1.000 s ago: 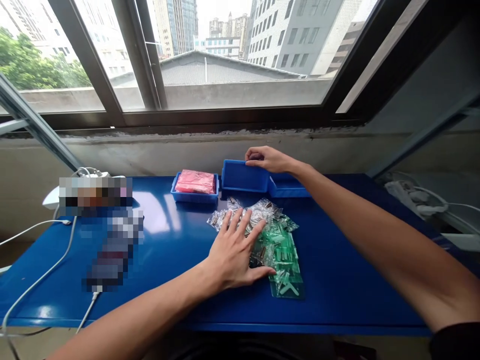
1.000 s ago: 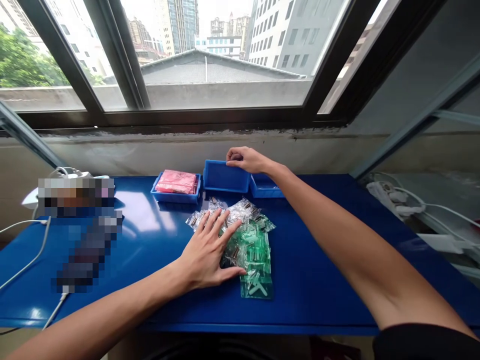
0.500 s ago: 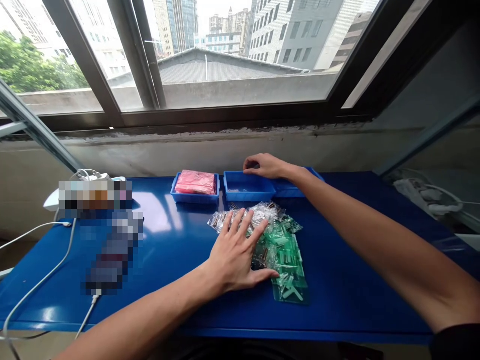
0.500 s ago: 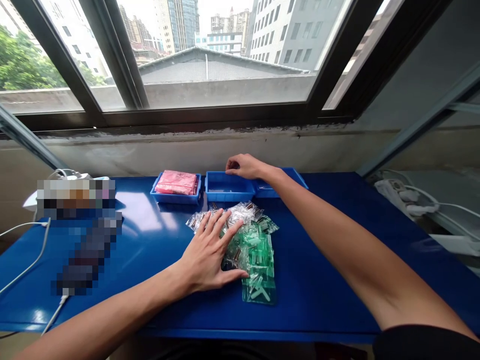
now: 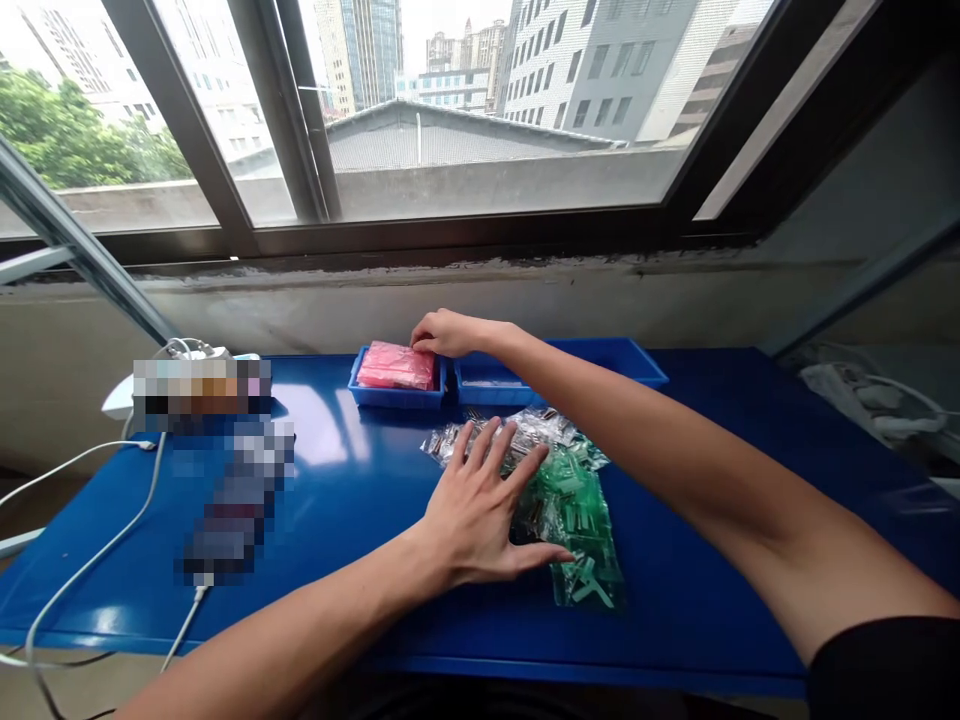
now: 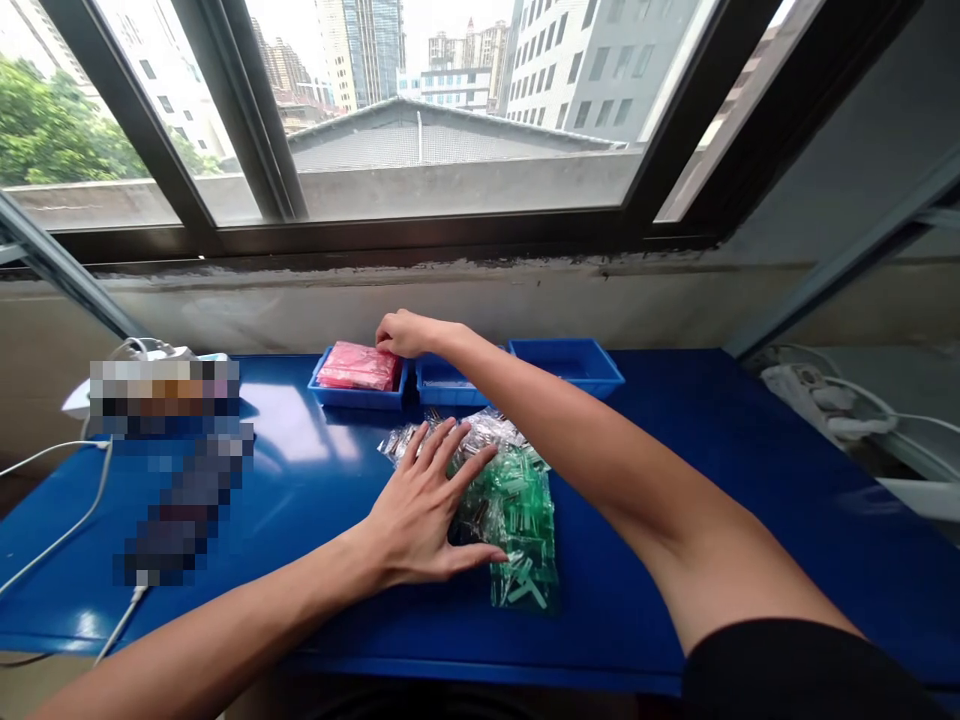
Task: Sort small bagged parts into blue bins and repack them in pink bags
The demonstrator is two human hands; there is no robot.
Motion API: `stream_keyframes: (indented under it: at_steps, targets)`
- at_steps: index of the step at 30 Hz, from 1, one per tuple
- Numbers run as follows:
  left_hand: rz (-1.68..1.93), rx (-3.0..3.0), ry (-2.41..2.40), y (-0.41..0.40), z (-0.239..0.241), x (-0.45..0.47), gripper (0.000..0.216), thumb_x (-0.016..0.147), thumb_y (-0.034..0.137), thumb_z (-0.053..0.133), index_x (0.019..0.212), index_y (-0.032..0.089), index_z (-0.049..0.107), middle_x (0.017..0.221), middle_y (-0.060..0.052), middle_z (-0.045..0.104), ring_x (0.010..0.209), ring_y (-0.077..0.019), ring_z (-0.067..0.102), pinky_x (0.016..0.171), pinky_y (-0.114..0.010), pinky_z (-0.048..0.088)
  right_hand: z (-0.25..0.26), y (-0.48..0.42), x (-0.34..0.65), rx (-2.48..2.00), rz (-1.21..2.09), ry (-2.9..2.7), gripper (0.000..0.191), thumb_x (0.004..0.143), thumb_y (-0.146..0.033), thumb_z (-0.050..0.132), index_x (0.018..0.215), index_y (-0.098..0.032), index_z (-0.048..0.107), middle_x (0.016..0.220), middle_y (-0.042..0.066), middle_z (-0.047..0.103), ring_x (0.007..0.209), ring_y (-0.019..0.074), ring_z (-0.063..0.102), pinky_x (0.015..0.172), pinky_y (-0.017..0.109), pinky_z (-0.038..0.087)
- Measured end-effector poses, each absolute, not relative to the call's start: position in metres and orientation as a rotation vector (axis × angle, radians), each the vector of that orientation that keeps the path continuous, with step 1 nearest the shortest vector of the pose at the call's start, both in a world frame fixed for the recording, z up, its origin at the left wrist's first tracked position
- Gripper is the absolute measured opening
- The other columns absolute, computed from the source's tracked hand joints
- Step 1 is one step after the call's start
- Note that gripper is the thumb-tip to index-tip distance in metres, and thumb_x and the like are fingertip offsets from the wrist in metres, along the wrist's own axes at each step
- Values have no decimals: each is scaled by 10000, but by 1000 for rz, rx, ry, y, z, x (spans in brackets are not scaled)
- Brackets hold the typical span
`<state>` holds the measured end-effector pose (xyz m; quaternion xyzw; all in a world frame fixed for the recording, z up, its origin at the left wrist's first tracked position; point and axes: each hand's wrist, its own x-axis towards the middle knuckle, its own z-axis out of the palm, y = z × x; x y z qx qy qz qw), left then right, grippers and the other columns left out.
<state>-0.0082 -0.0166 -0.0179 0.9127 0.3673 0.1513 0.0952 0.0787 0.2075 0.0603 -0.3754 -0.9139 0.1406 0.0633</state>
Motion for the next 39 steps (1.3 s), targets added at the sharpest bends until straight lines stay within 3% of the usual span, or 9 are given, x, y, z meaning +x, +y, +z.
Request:
stream_keyframes:
  at_steps: [6, 14, 17, 24, 31, 35, 39]
  targets:
    - [498, 2747, 1021, -18, -11, -9, 996, 893, 842, 480, 1651, 209, 356, 1712, -206, 327, 1630, -392, 172, 1322, -615, 102, 70, 212, 76, -1127, 483, -2801, 153, 880, -231, 751, 991, -176, 841, 1021, 72, 847, 905, 222, 755, 744, 250, 506]
    - [551, 2835, 929, -23, -5, -8, 810, 984, 722, 439, 1628, 232, 400, 1679, -146, 406, 1618, -364, 227, 1334, -576, 50, 95, 152, 91, -949, 344, -2813, 156, 968, -285, 685, 1080, -192, 740, 1090, 97, 793, 975, 248, 691, 819, 304, 475]
    - [556, 2863, 873, -24, -5, -9, 776, 999, 697, 432, 1617, 228, 420, 1662, -138, 434, 1614, -355, 235, 1336, -562, 50, 95, 122, 96, -980, 195, -2829, 151, 973, -305, 684, 1096, -218, 701, 998, 91, 772, 960, 286, 679, 807, 334, 455]
    - [639, 2890, 731, -23, -8, -9, 802, 972, 745, 465, 1579, 220, 476, 1617, -144, 486, 1579, -367, 284, 1318, -566, 125, 92, 82, 107, -778, 159, -2816, 217, 901, -241, 801, 1080, -197, 687, 1233, 117, 703, 1045, 285, 696, 893, 375, 503]
    - [688, 2869, 767, -25, -8, -9, 806, 962, 759, 459, 1583, 245, 469, 1625, -142, 469, 1484, -399, 403, 1228, -568, 313, 83, 65, 117, -451, -211, -2681, 217, 877, -95, 775, 1049, -179, 672, 1231, 148, 706, 1100, 312, 670, 986, 464, 514]
    - [702, 2878, 866, -25, -6, -10, 853, 945, 789, 461, 1599, 242, 444, 1664, -163, 418, 1525, -417, 363, 1267, -609, 225, 90, 68, 121, -386, -243, -2615, 169, 916, -130, 741, 1053, -191, 664, 1269, 153, 684, 1166, 321, 643, 1011, 488, 504]
    - [694, 2904, 972, -22, -6, -11, 868, 955, 791, 431, 1600, 211, 445, 1675, -186, 400, 1594, -417, 261, 1309, -612, 107, 103, 85, 120, -388, -53, -2555, 157, 918, -180, 746, 1046, -195, 656, 1250, 139, 694, 1144, 301, 661, 995, 466, 519]
